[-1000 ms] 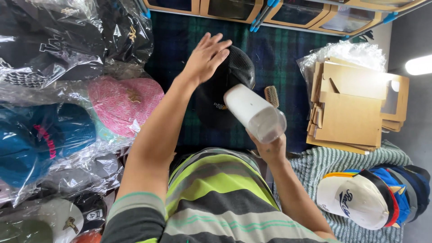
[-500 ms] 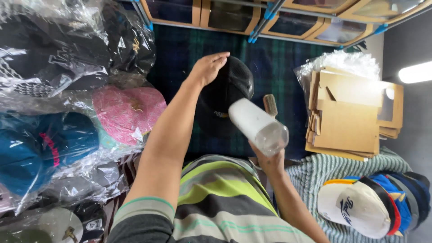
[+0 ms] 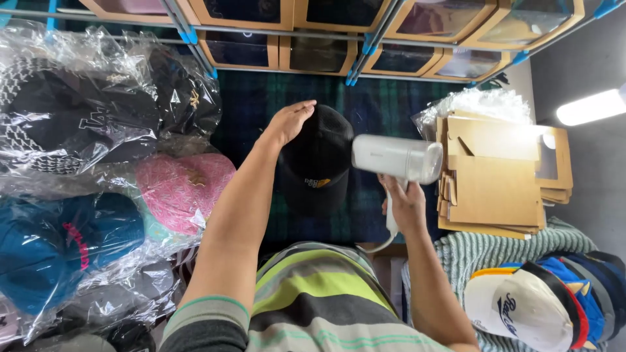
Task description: The person uses a handheld steamer on a baseball cap, brushes the hat, assembles a cardboard shipping box, and prepares to package the item.
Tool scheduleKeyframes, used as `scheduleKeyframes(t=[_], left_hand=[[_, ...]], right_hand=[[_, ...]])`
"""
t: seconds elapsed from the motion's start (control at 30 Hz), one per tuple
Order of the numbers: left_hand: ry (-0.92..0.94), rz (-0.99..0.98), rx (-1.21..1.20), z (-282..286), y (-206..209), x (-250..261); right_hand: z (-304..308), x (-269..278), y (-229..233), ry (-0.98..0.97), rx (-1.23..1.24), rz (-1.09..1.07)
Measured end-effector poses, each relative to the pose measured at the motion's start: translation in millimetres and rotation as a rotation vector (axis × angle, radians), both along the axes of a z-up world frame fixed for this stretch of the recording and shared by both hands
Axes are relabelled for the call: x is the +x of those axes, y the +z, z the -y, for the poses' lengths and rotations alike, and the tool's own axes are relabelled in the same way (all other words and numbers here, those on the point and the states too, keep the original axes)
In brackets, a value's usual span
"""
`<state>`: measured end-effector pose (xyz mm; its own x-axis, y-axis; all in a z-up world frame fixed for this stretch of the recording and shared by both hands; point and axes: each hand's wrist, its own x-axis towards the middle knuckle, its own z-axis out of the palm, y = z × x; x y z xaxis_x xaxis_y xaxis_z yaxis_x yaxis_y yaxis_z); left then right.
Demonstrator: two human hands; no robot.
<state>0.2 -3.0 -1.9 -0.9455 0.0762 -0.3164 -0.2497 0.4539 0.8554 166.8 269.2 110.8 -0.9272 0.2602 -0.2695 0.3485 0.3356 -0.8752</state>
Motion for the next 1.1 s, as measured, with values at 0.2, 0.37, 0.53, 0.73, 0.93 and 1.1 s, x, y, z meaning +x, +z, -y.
scheduleKeyframes(t=[0.2, 0.37, 0.53, 0.73, 0.93, 1.1], left_hand=[[0.002, 0.029, 0.038, -0.1, -2.5, -4.3], [0.024, 0.044, 0.062, 1.7, -20.9, -15.5], [0.043, 0.126, 0.102, -0.3, 2.1, -5.4], [0.142, 0.308, 0.113, 14.6, 24.4, 12.8], [0.481, -0.182, 0.218, 12.3, 48.9, 77.6], [0.08, -0.356, 0.64, -18.9, 104.7, 195.0]], right_hand=[[-6.9, -6.0, -13.0, 0.061, -0.067, -0.069], [-39.5, -37.3, -103.4, -0.114, -0.439, 0.078], [-42.6, -27.6, -141.9, -0.287, -0.68, 0.345], [-58.8, -18.6, -127.0, -0.368, -0.507, 0.226], [-26.5, 5.5, -50.0, -0.174, -0.453, -0.24], [20.1, 9.7, -108.4, 0.307, 1.358, -1.32]])
